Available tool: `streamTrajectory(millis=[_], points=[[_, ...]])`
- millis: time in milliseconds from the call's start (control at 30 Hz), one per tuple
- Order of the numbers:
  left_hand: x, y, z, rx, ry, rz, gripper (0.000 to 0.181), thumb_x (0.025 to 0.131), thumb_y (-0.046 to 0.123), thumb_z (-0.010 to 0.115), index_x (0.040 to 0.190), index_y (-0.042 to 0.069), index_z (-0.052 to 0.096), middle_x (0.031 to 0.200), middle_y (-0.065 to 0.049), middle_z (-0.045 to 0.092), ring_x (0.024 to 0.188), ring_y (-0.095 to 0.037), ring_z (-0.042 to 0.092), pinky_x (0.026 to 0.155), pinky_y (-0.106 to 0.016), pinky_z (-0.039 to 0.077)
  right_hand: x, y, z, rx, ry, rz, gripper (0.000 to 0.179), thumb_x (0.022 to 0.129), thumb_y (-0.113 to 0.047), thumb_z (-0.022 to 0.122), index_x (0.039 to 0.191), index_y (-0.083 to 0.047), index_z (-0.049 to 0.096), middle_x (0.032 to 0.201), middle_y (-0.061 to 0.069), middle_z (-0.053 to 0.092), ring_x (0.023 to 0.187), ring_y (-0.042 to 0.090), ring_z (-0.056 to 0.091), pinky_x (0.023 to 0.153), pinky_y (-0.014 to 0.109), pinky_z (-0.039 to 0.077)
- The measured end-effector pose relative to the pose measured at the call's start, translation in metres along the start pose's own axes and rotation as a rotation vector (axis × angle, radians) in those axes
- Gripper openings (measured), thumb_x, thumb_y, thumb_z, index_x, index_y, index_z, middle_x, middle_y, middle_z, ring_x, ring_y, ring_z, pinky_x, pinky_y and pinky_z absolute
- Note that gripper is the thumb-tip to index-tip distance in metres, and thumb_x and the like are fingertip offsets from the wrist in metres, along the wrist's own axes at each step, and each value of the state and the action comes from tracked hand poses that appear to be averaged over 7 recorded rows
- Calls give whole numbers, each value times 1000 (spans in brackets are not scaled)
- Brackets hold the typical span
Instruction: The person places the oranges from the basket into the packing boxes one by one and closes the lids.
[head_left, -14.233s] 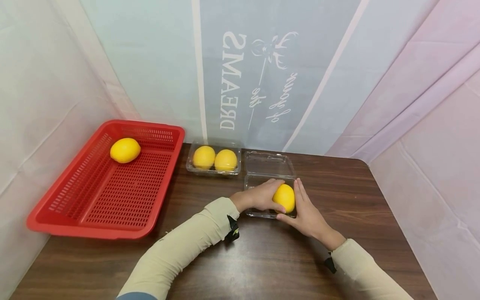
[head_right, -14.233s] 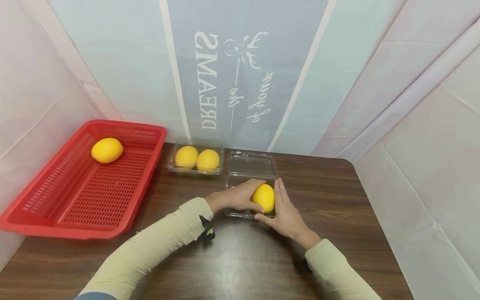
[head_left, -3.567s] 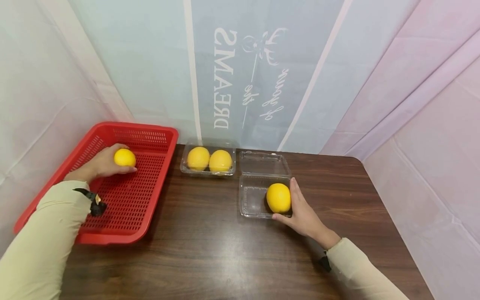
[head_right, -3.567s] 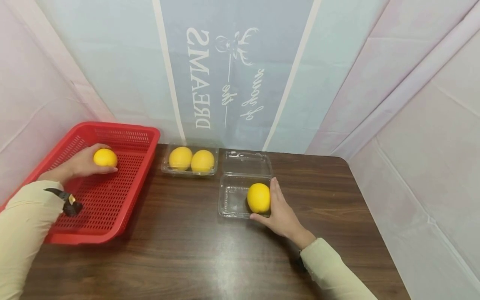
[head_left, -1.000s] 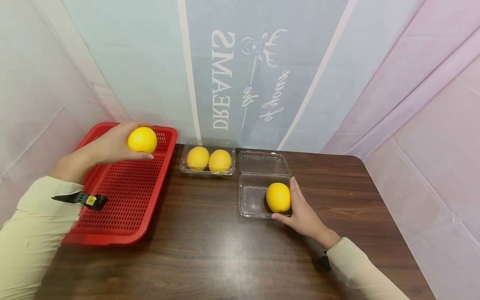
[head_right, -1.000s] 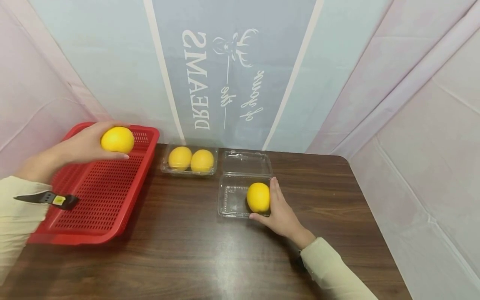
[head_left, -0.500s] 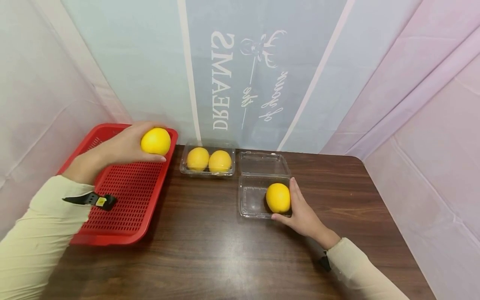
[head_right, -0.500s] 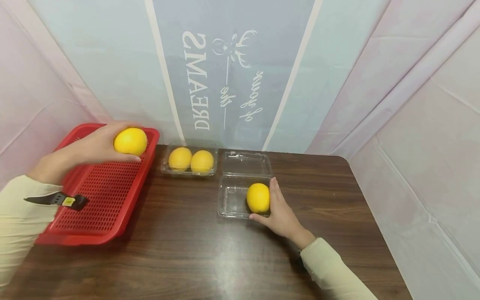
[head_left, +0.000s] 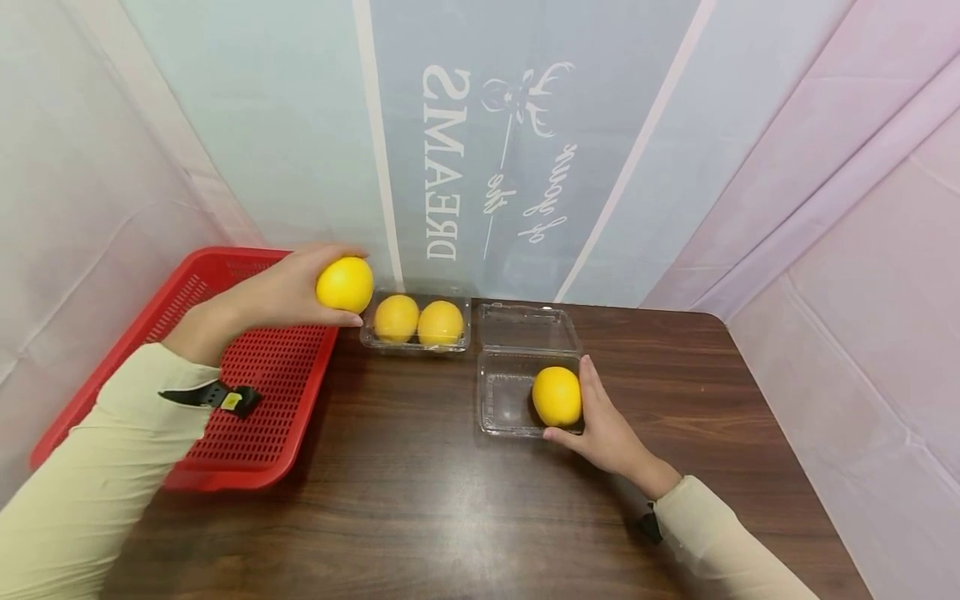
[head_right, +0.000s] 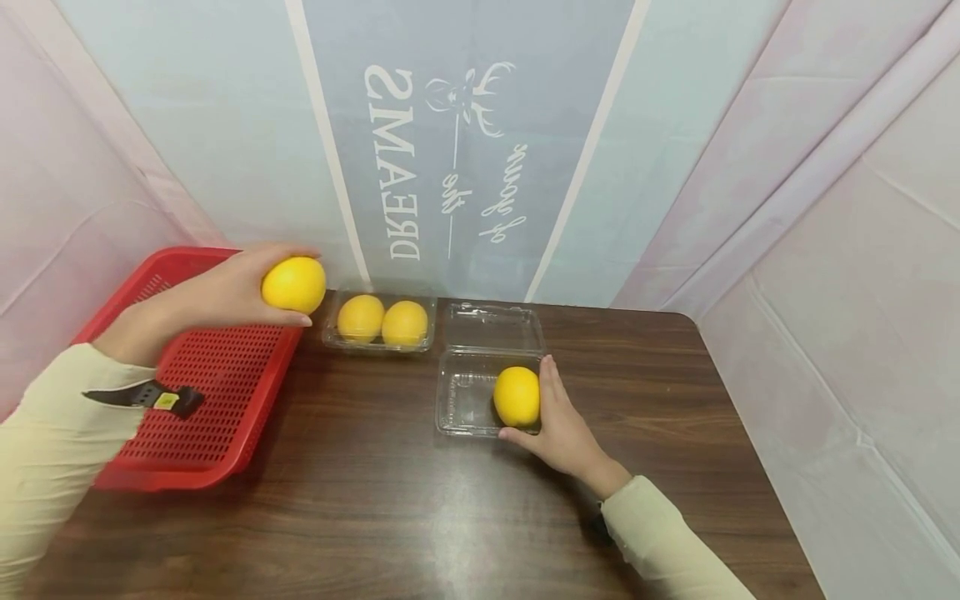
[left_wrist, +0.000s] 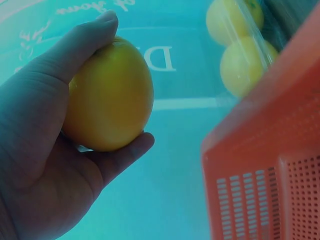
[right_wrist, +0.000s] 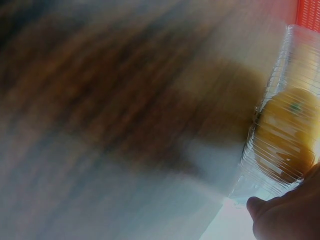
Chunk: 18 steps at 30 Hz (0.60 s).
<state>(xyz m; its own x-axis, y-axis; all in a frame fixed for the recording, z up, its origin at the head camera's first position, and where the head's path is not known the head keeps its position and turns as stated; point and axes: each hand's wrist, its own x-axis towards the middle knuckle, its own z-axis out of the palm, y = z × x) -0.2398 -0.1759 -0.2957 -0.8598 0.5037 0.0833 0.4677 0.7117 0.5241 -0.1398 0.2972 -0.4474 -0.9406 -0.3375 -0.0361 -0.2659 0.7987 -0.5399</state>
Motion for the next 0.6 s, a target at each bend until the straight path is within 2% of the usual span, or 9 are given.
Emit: streamTrajectory(millis=[333,600], points=[[20,20,21,-27,-16,58,83,75,28,91,144,8,50,135,-15,53,119,-33,50,96,-56,49,1,0,0,1,2,2,130,83,-59,77,161,-5,-11,168,21,-8,154,39,8,117,61,25],[29,39,38,-44,-32,96,83,74,31,93,144,15,52,134,-14,54,114,-31,53,91,-52,51,1,2,4,-13,12,-5,130,83,-60,77,161,-4,-11,168,21,-8,154,40,8,116,61,26]])
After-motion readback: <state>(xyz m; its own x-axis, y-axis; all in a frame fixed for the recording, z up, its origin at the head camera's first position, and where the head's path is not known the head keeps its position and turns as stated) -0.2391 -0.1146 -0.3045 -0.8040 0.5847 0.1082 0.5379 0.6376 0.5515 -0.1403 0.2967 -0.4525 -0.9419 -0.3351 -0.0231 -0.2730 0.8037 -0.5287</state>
